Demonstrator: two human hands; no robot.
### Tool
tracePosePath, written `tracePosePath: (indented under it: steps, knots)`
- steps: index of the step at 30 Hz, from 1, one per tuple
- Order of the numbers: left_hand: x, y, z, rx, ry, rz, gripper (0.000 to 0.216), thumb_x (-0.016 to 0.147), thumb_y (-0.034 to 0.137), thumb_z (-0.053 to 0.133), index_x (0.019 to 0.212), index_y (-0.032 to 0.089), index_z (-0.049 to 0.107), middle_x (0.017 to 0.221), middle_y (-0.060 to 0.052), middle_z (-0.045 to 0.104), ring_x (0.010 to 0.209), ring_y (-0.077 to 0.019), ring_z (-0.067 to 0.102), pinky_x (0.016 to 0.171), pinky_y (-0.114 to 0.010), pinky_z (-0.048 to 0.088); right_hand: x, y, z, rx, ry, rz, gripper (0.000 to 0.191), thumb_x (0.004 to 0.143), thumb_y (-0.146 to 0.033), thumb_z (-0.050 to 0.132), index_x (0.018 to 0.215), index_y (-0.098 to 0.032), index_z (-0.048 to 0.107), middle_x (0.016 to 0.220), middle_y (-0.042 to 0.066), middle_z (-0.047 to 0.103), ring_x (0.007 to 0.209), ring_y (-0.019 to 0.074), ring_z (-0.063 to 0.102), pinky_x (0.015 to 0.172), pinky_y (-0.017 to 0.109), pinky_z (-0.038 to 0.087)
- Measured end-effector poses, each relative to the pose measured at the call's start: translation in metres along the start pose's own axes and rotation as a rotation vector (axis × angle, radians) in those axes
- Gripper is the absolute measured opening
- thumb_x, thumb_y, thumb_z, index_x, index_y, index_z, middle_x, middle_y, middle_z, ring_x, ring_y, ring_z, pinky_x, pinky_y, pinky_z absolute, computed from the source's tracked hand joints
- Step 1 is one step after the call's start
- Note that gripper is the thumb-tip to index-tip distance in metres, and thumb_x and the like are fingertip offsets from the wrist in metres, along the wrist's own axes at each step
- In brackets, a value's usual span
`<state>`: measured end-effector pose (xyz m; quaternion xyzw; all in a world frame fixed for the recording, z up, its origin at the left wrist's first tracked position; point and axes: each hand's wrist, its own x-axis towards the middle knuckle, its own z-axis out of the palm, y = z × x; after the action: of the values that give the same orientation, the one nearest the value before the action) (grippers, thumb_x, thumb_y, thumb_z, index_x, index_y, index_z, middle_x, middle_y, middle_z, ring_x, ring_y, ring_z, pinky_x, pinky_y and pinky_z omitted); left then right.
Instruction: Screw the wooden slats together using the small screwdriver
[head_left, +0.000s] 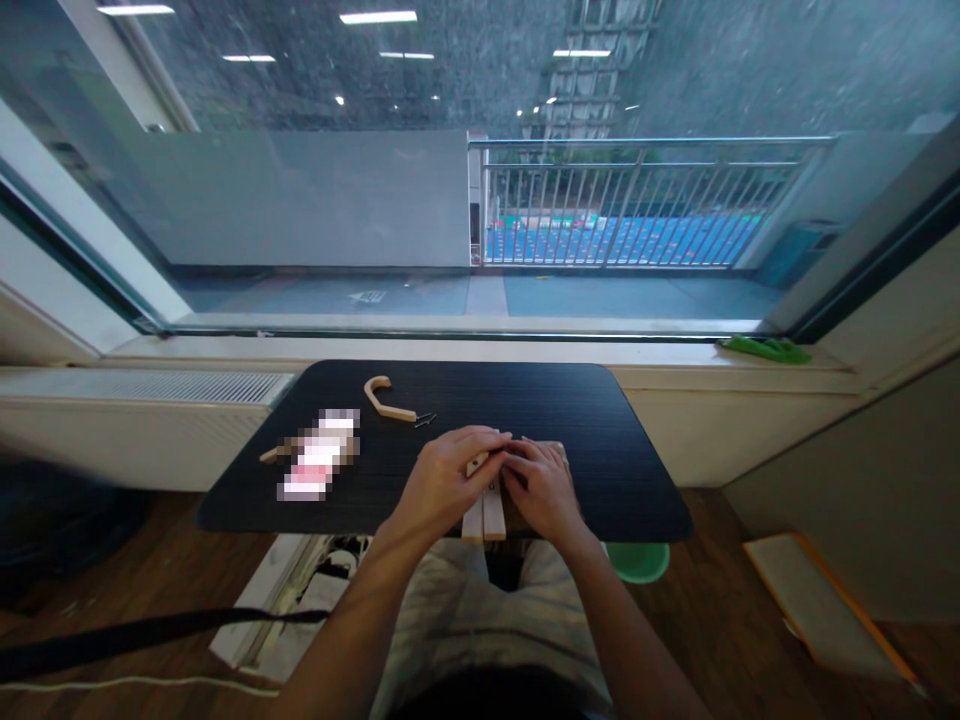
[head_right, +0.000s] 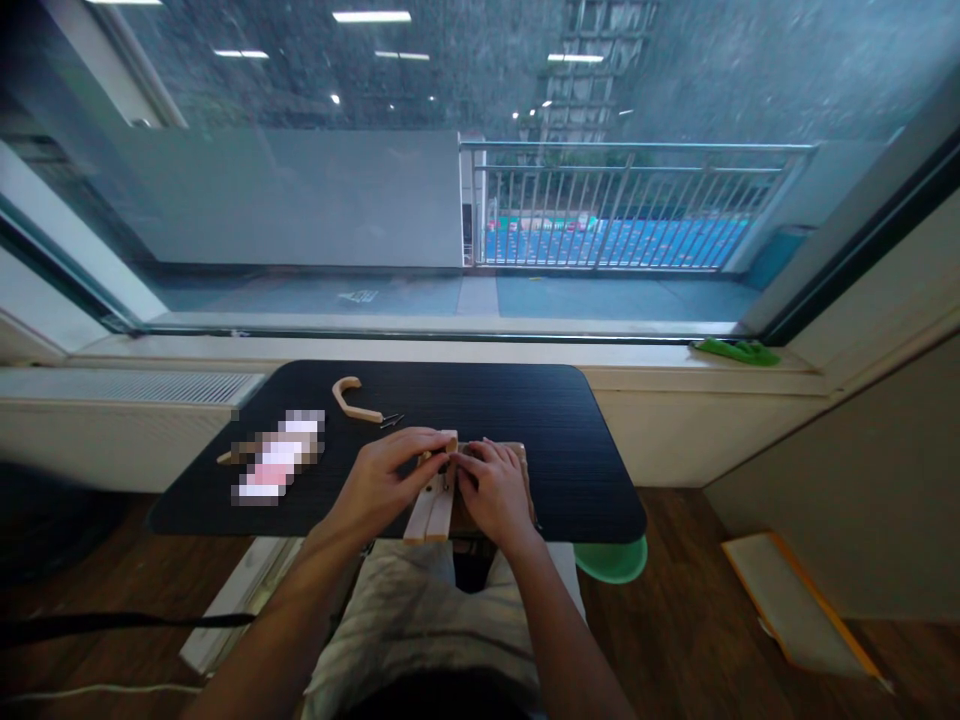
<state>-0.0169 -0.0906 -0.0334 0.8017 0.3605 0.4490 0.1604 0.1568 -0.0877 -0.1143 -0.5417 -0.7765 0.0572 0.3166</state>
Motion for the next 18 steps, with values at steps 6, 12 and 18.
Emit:
tracePosePath:
  steps: [6,12,18]
  knots:
    - [-0.0015,0.0002,0.0009,-0.013,0.018,-0.006,0.018,0.088,0.017,0.064,0.103,0.020,0.074,0.103,-0.007,0.077,0.096,-0.0195,0.072,0.091,-0.034,0.058,0.0008,0.0008,-0.0013,0.004,-0.005,-0.010,0.032,0.091,-0.018,0.057,0.112,-0.034,0.073,0.120,0.003,0.070,0.117,0.0262,0.059,0.104,0.048,0.041]
    - [-0.0007,0.0006,0.0059,-0.027,0.069,0.031,0.016,0.087,0.019,0.067,0.101,0.019,0.073,0.098,-0.007,0.073,0.091,-0.0178,0.070,0.082,-0.030,0.059,-0.0008,0.0031,0.0009,-0.007,0.003,-0.014,0.034,0.091,-0.015,0.054,0.112,-0.033,0.073,0.119,0.003,0.069,0.118,0.0262,0.058,0.103,0.047,0.041]
    - [0.0006,-0.0003,0.0083,-0.003,0.104,0.000,0.015,0.087,0.023,0.069,0.101,0.021,0.075,0.090,-0.005,0.070,0.083,-0.0163,0.069,0.075,-0.028,0.058,0.0003,0.0017,0.0016,0.000,0.005,0.003,0.033,0.090,-0.014,0.055,0.111,-0.032,0.073,0.119,0.004,0.070,0.118,0.0267,0.057,0.103,0.047,0.041]
